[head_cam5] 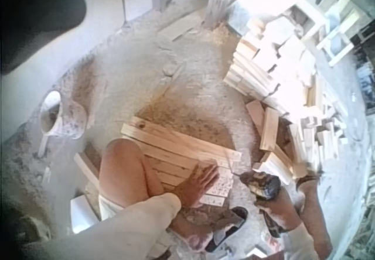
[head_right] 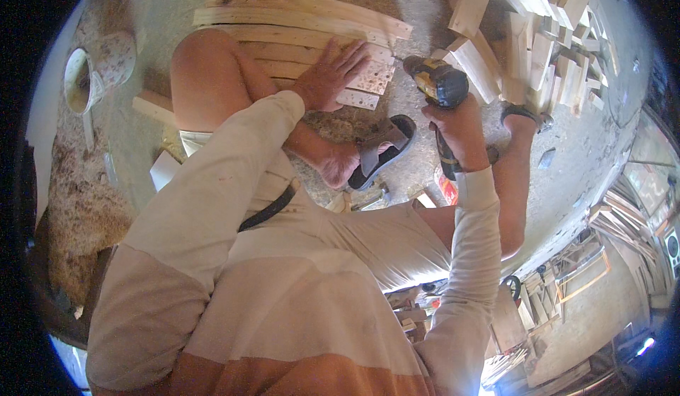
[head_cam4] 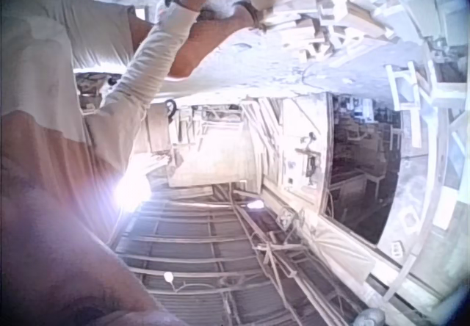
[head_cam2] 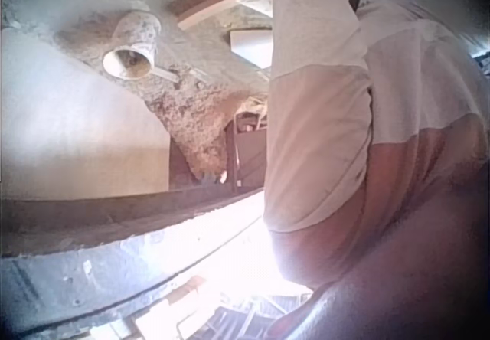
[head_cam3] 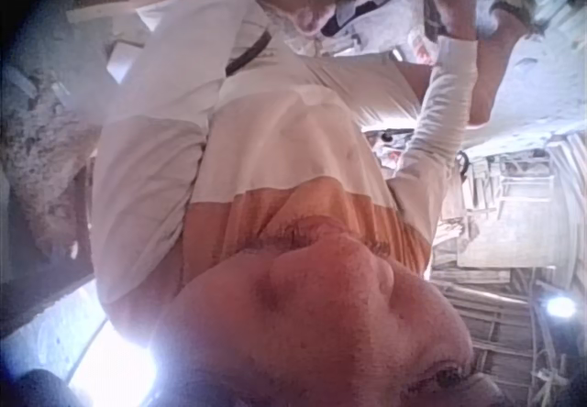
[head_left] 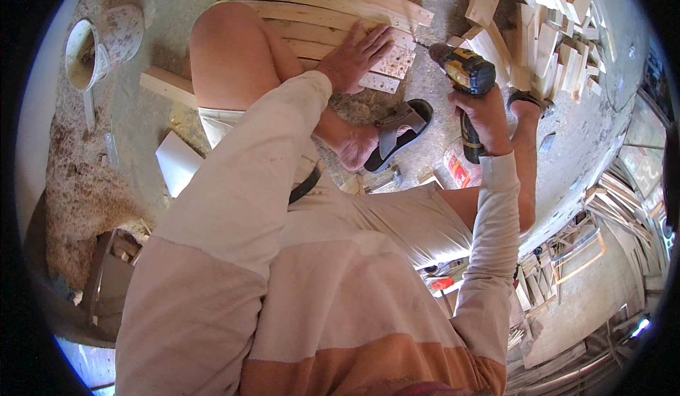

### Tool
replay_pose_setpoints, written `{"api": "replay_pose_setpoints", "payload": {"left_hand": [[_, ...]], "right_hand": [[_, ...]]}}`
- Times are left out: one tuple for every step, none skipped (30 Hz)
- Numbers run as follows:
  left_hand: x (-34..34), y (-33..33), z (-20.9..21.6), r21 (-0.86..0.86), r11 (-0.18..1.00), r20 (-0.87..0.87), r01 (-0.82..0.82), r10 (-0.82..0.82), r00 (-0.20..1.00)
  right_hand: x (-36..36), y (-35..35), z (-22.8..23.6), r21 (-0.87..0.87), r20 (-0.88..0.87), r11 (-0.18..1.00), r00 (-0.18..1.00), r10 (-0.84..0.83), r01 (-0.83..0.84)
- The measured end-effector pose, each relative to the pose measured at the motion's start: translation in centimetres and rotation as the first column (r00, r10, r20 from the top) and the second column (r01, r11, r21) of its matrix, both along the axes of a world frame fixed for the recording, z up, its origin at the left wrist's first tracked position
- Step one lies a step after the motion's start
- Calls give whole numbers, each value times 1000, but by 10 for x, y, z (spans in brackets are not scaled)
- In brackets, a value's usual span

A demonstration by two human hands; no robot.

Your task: The person gathers wooden planks from a workbench and floor, aligns them into a parallel arrangement on the ground, and secures them together using a power drill.

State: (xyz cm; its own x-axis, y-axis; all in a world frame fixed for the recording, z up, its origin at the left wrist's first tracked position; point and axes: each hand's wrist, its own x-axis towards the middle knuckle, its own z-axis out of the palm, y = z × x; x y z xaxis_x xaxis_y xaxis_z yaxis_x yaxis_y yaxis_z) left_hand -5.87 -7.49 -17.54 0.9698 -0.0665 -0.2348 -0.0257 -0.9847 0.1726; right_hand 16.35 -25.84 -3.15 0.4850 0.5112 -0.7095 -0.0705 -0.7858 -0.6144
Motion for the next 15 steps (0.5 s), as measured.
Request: {"api": "replay_pose_setpoints", "payload": {"left_hand": [[0, -1, -1, -6, 1000, 3, -5, 5, 1000], [0, -1, -1, -13, 1000, 6, -10, 10, 1000], [0, 0, -2, -12, 1000, -5, -12, 12, 1000], [2, -1, -2, -16, 1000, -11, -14, 14, 1000], [4, -2, -3, -21, 1000, -16, -16, 16, 1000], [3, -3, -3, -18, 1000, -20, -7, 7, 1000], [1, -2, -1, -10, 1000, -27, -3, 3, 1000], [1, -1, 1, -2, 1000, -34, 1, -1, 999], [5, 1, 1, -4, 1000, -17, -1, 1, 1000], [3, 0, 2, -6, 1000, -7, 1, -1, 1000], [2, 0, 2, -9, 1000, 3, 3, -3, 1000], [1, -1, 3, 4, 1000, -8, 8, -8, 1000], [2, 0, 3, 21, 1000, -15, 9, -9, 1000], [2, 0, 4, 38, 999, -22, 12, -11, 1000], [1, 0, 5, 28, 1000, -24, 8, -7, 1000]], "right_hand": [[2, 3, 2, 4, 1, 1000, 1000, 19, -19], [6, 7, 4, 9, 1, 999, 999, 38, -38], [8, 10, 3, 13, 2, 998, 998, 56, -56], [11, 11, 2, 27, -40, 999, 999, 19, -18], [12, 10, 1, 12, -20, 1000, 999, 29, -29], [11, 8, -2, -3, 0, 999, 999, 40, -40], [12, 5, -8, -14, 18, 998, 998, 56, -55], [12, 2, -13, -44, 95, 987, 983, 157, -153], [16, 0, -16, -52, 118, 985, 979, 168, -163], [11, 0, -15, -60, 133, 984, 975, 175, -169], [7, -1, -16, -69, 148, 982, 972, 182, -174], [10, -6, -23, -68, 235, 966, 937, 258, -250], [11, -3, -23, -92, 205, 965, 944, 258, -244], [13, -1, -22, -117, 175, 964, 950, 257, -239], [13, 1, -21, -141, 146, 962, 956, 255, -235]]}}
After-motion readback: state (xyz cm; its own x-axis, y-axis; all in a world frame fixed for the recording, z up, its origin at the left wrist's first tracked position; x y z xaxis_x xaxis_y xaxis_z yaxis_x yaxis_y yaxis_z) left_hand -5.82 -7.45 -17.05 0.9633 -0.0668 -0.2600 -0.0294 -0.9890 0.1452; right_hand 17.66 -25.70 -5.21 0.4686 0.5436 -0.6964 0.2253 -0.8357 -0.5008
